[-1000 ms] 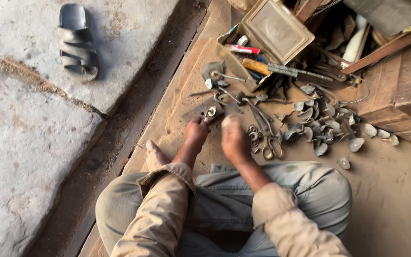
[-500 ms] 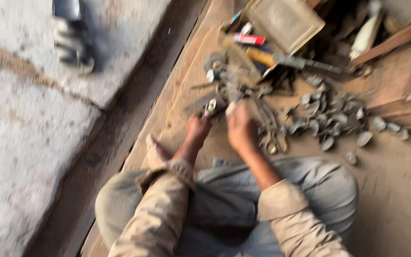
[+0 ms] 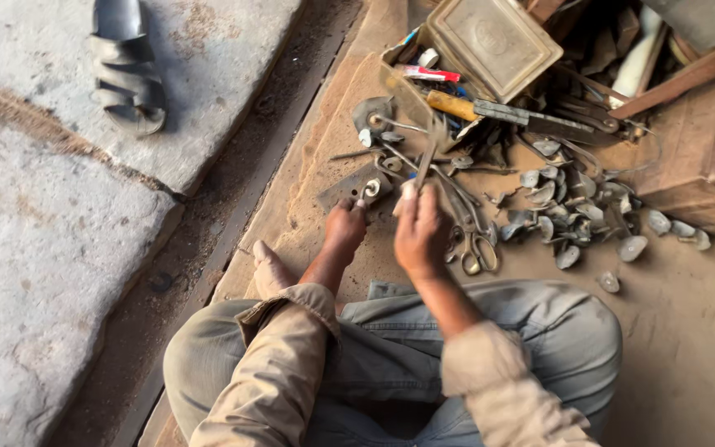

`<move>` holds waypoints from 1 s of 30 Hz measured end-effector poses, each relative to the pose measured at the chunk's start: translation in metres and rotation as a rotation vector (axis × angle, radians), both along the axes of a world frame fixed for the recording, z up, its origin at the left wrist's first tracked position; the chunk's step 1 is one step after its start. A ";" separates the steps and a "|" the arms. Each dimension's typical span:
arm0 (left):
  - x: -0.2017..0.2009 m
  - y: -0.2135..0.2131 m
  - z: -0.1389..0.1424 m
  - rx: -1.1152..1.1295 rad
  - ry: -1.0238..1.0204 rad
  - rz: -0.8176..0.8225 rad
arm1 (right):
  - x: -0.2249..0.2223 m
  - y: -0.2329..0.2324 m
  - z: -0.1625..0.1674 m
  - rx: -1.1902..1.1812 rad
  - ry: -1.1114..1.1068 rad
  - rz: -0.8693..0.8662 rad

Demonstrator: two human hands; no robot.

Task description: The person sits on the ground and uses a hammer and a metal punch to work on small metal parts. They repeatedly position the punch on the parts and strike it with the hammer, occasionally picking up new parts from a pile on the floor.

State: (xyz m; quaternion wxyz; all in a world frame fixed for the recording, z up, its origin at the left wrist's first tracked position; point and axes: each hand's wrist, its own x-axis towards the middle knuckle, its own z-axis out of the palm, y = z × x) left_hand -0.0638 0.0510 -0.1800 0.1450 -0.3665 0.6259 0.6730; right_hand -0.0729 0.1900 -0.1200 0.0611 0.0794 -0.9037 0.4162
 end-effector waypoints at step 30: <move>-0.001 0.007 -0.003 -0.148 0.020 -0.068 | -0.004 0.010 -0.019 -0.043 -0.147 -0.071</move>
